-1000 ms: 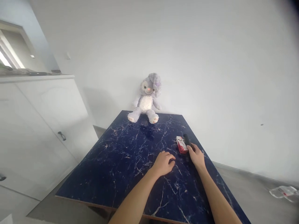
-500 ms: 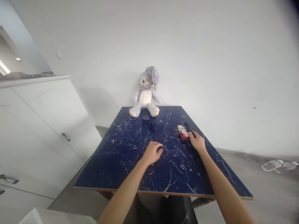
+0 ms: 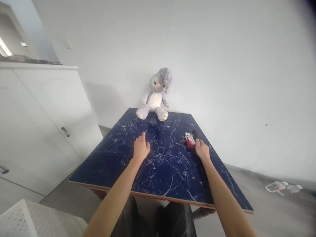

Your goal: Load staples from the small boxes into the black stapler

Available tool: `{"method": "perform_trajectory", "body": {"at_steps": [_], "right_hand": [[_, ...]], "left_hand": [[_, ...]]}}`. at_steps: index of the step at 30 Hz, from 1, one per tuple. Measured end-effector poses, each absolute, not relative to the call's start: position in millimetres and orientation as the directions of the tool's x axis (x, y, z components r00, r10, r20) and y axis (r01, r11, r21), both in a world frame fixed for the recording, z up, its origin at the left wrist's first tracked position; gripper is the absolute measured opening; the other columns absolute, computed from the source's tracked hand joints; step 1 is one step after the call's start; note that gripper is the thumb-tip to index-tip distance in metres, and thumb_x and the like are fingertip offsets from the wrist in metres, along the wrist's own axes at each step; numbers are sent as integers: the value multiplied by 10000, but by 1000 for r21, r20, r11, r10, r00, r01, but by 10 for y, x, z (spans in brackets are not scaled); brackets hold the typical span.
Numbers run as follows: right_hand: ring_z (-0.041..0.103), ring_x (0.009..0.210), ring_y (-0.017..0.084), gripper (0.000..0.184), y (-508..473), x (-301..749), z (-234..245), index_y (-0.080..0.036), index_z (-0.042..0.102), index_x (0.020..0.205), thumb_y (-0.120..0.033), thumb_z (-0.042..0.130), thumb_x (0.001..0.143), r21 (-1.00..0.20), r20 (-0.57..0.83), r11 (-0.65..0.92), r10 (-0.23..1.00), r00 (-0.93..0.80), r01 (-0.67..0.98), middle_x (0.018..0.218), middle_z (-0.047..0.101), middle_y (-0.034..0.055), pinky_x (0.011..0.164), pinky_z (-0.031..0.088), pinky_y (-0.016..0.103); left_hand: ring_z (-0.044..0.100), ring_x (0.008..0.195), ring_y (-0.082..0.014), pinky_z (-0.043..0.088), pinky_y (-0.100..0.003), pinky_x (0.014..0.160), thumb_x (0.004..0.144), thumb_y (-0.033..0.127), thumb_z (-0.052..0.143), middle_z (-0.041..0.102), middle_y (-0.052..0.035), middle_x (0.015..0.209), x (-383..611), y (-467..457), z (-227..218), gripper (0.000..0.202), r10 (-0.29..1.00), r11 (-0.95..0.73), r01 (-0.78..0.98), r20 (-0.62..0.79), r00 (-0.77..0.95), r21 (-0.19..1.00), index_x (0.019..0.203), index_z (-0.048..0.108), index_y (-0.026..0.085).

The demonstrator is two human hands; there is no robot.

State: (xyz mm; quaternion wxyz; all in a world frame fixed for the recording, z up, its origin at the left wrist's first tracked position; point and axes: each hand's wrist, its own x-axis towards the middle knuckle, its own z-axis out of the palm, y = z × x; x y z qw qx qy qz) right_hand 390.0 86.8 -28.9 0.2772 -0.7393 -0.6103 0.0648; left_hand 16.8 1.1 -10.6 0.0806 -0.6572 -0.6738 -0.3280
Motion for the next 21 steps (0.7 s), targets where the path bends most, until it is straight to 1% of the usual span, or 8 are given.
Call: {"method": "perform_trajectory", "body": {"at_steps": [2,5,8,10,12,15,19,21], "right_hand": [[664,1050,321,592,844,3897,-271,-92,666,1195,-449,224,1028,-468,236,-107,941,241,877,1153,696,225,924,448,390],[664,1033,324,574,814,3874,-248,-89,672,1154,-451,244,1028,-457,234,-119,940,248,881,1120,698,233,904,446,386],[653,1061,335,529,803,3846,-228,-76,661,1171,-411,277,1028,-448,244,-115,938,245,887,1160,679,244,935,426,402],[648,1080,341,518,802,3832,-211,-77,660,1178,-400,284,1026,-456,243,-112,939,245,883,1185,669,245,955,417,414],[647,1090,350,547,805,3824,-194,-77,649,1206,-432,274,1025,-494,232,-132,932,277,859,1173,677,245,952,427,419],[640,1118,361,610,812,3819,-183,-61,585,1310,-496,280,1012,-566,202,-186,913,354,803,1157,686,256,947,442,425],[625,1159,360,668,820,3824,-188,-40,548,1352,-541,286,997,-579,200,-200,905,376,790,1202,667,275,966,440,416],[630,1156,345,662,821,3832,-183,-52,543,1362,-544,300,991,-580,208,-189,906,369,792,1211,670,261,965,443,401]], "left_hand": [[573,1137,-315,456,-441,980,922,245,500,618,-189,1187,136,14,-127,684,814,-78,922,559,-160,378,1538,253,81],[570,1175,-303,449,-418,1009,930,261,488,609,-185,1245,97,13,-154,694,804,-78,903,562,-194,423,1549,228,86],[605,1150,-294,463,-394,985,922,292,514,627,-174,1253,113,25,-183,703,859,-45,877,467,-211,478,1545,251,100],[616,1135,-305,463,-404,976,911,310,537,646,-177,1234,150,41,-203,703,901,-26,885,395,-181,465,1532,286,97],[602,1150,-329,448,-437,991,908,326,544,658,-183,1223,188,57,-220,687,922,-33,913,365,-129,406,1517,324,96],[584,1156,-347,430,-471,1013,913,341,539,667,-174,1222,197,69,-240,654,926,-66,934,370,-73,350,1495,369,97],[585,1142,-329,430,-443,1024,921,337,539,682,-156,1206,130,75,-262,602,914,-114,925,404,-46,363,1460,428,92],[598,1118,-322,440,-444,1009,923,338,548,688,-148,1189,109,88,-272,587,906,-117,919,420,-56,376,1453,443,109]]}}
